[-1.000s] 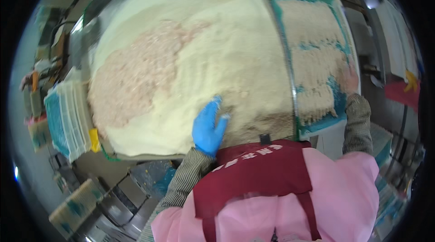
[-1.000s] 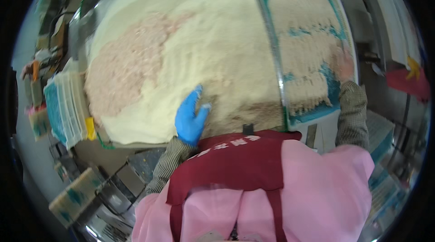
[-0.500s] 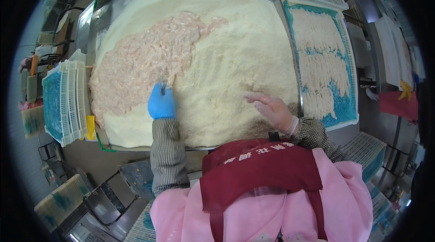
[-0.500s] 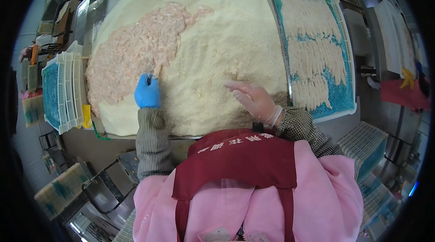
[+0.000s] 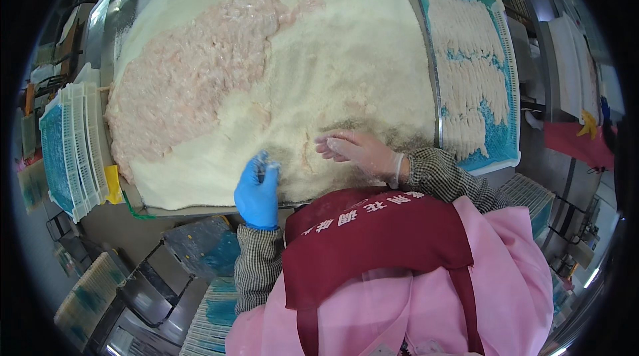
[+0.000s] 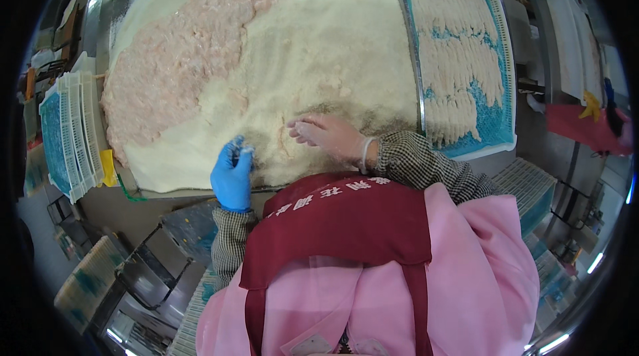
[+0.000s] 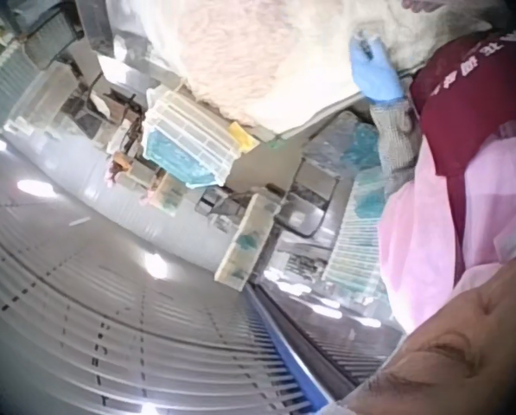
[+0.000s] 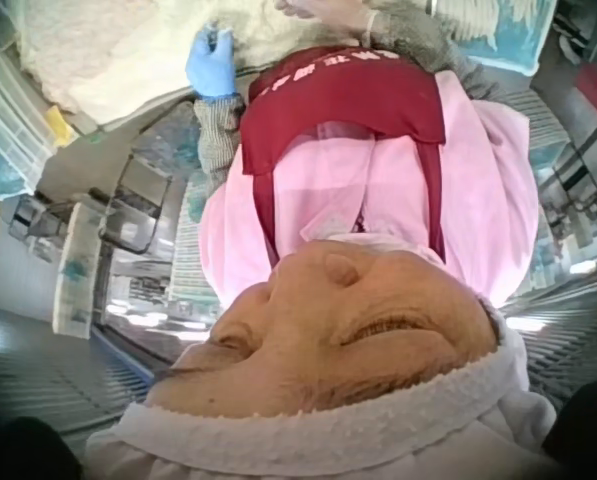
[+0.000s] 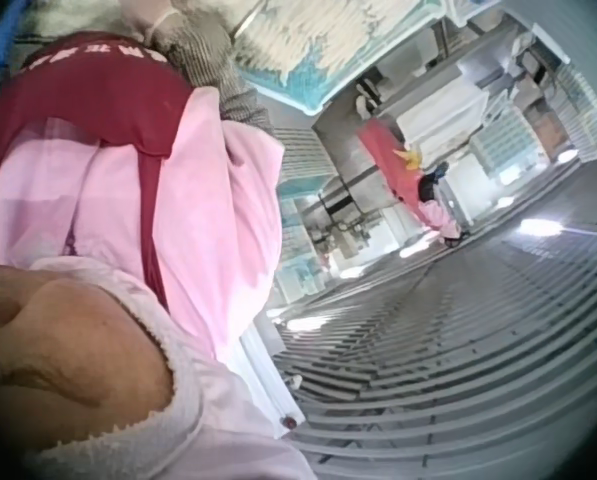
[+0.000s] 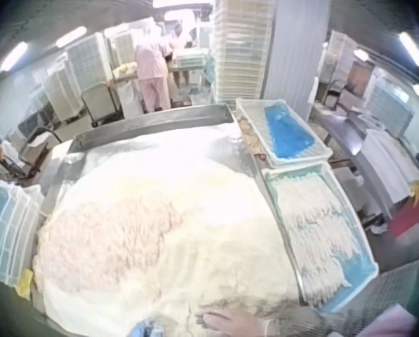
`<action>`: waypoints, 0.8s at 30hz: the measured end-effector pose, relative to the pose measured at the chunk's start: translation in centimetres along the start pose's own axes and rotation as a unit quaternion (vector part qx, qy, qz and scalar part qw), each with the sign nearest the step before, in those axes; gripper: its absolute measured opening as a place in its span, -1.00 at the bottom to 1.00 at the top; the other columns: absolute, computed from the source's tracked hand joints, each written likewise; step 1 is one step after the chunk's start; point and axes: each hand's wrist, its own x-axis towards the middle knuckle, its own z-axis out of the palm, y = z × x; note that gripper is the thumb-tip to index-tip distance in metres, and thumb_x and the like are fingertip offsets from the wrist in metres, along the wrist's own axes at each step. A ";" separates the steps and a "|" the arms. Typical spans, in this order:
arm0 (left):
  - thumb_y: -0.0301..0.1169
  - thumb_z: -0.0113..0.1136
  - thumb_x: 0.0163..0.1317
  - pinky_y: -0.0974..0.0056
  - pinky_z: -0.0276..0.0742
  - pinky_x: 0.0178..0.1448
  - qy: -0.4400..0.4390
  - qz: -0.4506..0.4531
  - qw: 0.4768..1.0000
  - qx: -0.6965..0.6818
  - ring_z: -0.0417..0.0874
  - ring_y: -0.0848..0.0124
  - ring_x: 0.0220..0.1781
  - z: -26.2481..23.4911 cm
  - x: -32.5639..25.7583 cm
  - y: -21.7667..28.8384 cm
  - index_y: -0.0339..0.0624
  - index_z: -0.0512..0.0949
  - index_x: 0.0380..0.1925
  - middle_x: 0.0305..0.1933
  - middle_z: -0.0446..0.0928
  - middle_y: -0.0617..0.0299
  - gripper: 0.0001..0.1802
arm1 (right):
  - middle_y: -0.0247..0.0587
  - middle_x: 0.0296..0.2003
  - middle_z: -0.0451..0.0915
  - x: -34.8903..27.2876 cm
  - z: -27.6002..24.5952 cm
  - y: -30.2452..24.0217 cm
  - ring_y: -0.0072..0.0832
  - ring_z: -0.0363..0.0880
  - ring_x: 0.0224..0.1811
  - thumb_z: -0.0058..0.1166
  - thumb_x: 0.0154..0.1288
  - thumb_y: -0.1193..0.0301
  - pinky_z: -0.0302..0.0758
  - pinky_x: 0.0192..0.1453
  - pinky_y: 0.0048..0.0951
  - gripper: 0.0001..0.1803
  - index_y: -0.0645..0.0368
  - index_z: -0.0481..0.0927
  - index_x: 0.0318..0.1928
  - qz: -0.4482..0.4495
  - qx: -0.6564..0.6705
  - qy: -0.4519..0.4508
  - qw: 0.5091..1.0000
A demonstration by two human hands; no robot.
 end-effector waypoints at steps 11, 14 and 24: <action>-0.19 0.01 0.58 0.16 0.33 0.56 0.142 0.269 0.951 0.050 0.46 0.14 0.53 8.5 3.8 0.9 -0.29 0.37 0.48 0.53 0.42 -0.03 -0.40 | -0.41 -0.07 0.62 4.4 3.4 0.6 -0.54 0.54 -0.08 -0.11 0.67 0.12 0.53 0.18 -0.42 -0.53 0.12 0.47 0.36 0.072 0.337 -0.046 0.938; -0.16 -0.15 0.63 0.13 0.13 0.67 0.170 0.116 0.979 0.010 0.24 0.17 0.67 12.7 1.9 3.2 -0.25 0.17 0.60 0.68 0.18 -0.02 -0.34 | -0.40 -0.01 0.63 3.8 5.0 -2.0 -0.50 0.56 0.11 -0.22 0.72 0.06 0.47 0.32 -0.37 -0.47 0.09 0.43 0.44 0.042 0.345 -0.069 0.935; -0.11 -0.38 0.68 0.07 -0.20 0.78 0.121 0.271 0.950 0.096 0.03 0.12 0.75 16.4 5.1 -0.6 -0.22 0.07 0.64 0.75 0.00 -0.01 -0.33 | -0.17 0.05 0.55 3.7 4.5 -3.4 -0.43 0.47 0.07 -0.12 0.64 -0.08 0.53 0.20 -0.29 -0.39 0.14 0.42 0.36 0.013 0.407 -0.057 0.912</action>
